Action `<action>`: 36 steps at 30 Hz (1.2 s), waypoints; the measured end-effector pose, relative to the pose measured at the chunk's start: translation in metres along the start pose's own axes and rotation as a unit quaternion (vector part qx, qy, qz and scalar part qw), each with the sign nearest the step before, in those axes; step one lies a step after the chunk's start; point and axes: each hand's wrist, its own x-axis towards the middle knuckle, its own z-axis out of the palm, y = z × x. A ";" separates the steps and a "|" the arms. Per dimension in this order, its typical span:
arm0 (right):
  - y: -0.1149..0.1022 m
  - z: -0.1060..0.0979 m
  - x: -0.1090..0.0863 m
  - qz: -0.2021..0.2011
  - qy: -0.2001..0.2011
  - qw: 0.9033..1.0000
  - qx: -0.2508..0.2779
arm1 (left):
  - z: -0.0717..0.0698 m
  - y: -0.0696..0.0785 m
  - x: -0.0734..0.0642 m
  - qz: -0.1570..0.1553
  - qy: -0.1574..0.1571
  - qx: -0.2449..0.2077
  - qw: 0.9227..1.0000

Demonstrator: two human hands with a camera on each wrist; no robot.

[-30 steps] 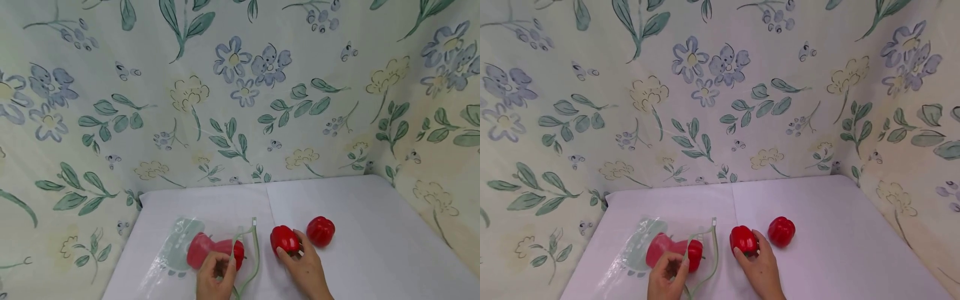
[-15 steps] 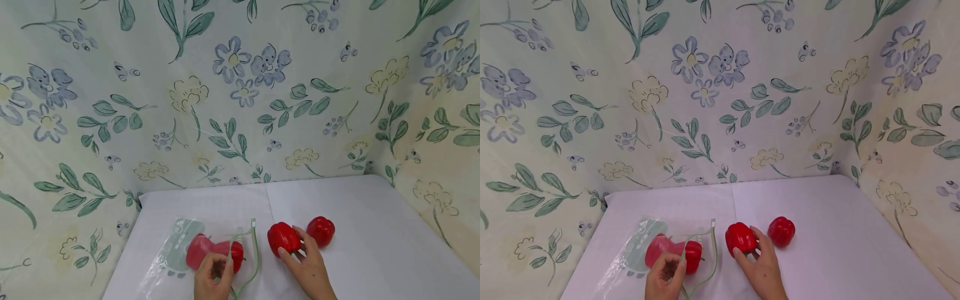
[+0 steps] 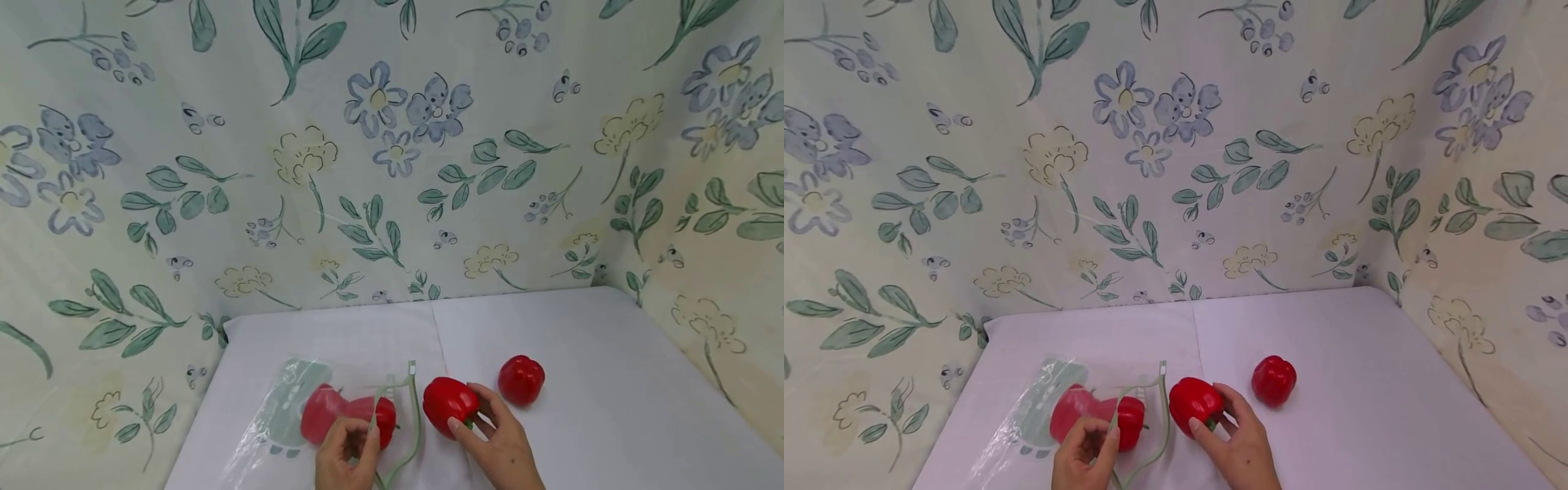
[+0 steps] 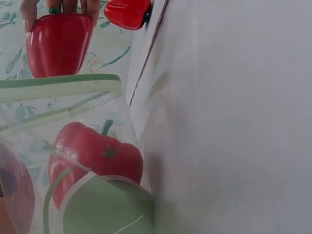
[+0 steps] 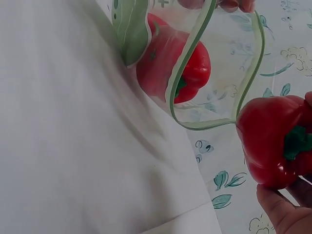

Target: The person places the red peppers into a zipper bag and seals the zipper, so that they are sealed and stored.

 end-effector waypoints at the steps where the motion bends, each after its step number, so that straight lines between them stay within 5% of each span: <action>1: 0.000 0.001 -0.001 0.000 -0.002 1.000 -0.002 | 0.000 0.000 0.000 -0.002 0.002 -0.001 1.000; 19: -0.005 0.016 -0.004 -0.038 -0.100 0.987 -0.120 | -0.001 0.001 0.002 0.016 0.024 -0.019 0.999; 27: -0.008 0.026 -0.003 -0.085 -0.196 0.972 -0.094 | 0.001 0.005 0.000 0.012 -0.004 -0.007 1.000; 36: -0.008 0.043 -0.001 -0.105 -0.213 0.969 -0.069 | 0.000 0.004 -0.002 0.017 -0.026 -0.013 0.999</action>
